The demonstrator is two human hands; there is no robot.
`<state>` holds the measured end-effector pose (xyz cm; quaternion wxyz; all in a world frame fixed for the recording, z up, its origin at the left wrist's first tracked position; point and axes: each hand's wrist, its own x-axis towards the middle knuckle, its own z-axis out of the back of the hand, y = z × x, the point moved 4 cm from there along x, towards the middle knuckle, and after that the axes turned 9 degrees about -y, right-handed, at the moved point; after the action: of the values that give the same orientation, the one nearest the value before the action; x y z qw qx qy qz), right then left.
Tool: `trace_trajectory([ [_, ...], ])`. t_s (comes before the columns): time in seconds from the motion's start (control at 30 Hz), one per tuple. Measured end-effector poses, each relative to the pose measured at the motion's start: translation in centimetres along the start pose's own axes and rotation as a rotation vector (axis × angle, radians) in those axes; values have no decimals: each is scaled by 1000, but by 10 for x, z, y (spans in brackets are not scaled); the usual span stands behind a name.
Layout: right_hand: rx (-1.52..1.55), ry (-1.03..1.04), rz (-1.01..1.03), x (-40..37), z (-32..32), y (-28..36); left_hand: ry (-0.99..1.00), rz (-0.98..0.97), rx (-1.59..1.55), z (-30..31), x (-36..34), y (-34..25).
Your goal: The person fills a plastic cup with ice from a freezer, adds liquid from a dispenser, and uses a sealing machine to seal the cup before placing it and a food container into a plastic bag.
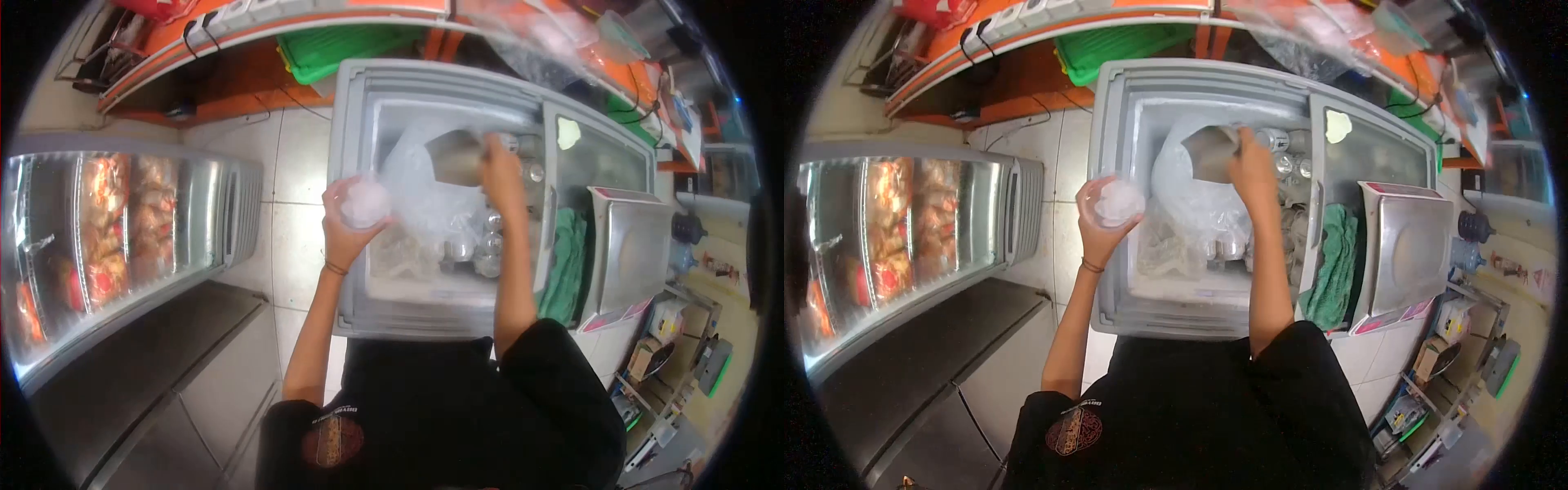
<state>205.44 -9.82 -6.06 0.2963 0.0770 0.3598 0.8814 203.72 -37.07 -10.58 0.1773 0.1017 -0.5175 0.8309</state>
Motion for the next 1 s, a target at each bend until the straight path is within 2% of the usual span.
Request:
trace_trajectory([
  [0.03, 42, 141, -202, 5, -20, -26, -30, 133, -179, 1, -3, -3],
  [0.07, 50, 115, -210, 2, -28, -47, -14, 113, -190, 0, -7, -11],
  [0.13, -227, 290, -211, -4, -41, -85, -132, 230, -360, 3, -8, -18],
  [0.17, -216, 268, -216, -7, -34, -99, -45, 91, -198, 10, -2, -38],
  [0.23, -280, -221, -43, -28, 9, -122, -28, 86, -189, 20, -2, -55],
  [0.33, -438, -437, -181, -62, 68, -147, 10, 79, -204, 15, -13, -70],
  [0.4, -476, -426, -263, -73, 89, -164, 17, 62, -204, 10, -22, -79],
  [0.63, -598, -457, -23, -65, 74, -183, 38, 132, -221, 20, -64, -82],
  [0.73, -615, -523, -9, -62, 74, -177, -13, 93, -148, 45, -81, -80],
  [0.8, -429, -298, 1, -66, 56, -170, -21, 81, -131, 62, -91, -73],
  [0.83, -485, -122, 40, -78, -1, -157, -29, 106, -110, 70, -96, -69],
  [0.87, -260, -248, 544, -101, -59, -138, -10, 157, -113, 82, -101, -70],
  [0.9, -322, -65, 243, -111, -98, -99, 5, 202, -120, 94, -102, -75],
  [0.93, -205, -149, 168, -122, -111, -67, -7, 179, -100, 113, -104, -81],
  [1.0, -78, -195, 170, -128, -109, -26, -78, 155, -21, 158, -117, -85],
])
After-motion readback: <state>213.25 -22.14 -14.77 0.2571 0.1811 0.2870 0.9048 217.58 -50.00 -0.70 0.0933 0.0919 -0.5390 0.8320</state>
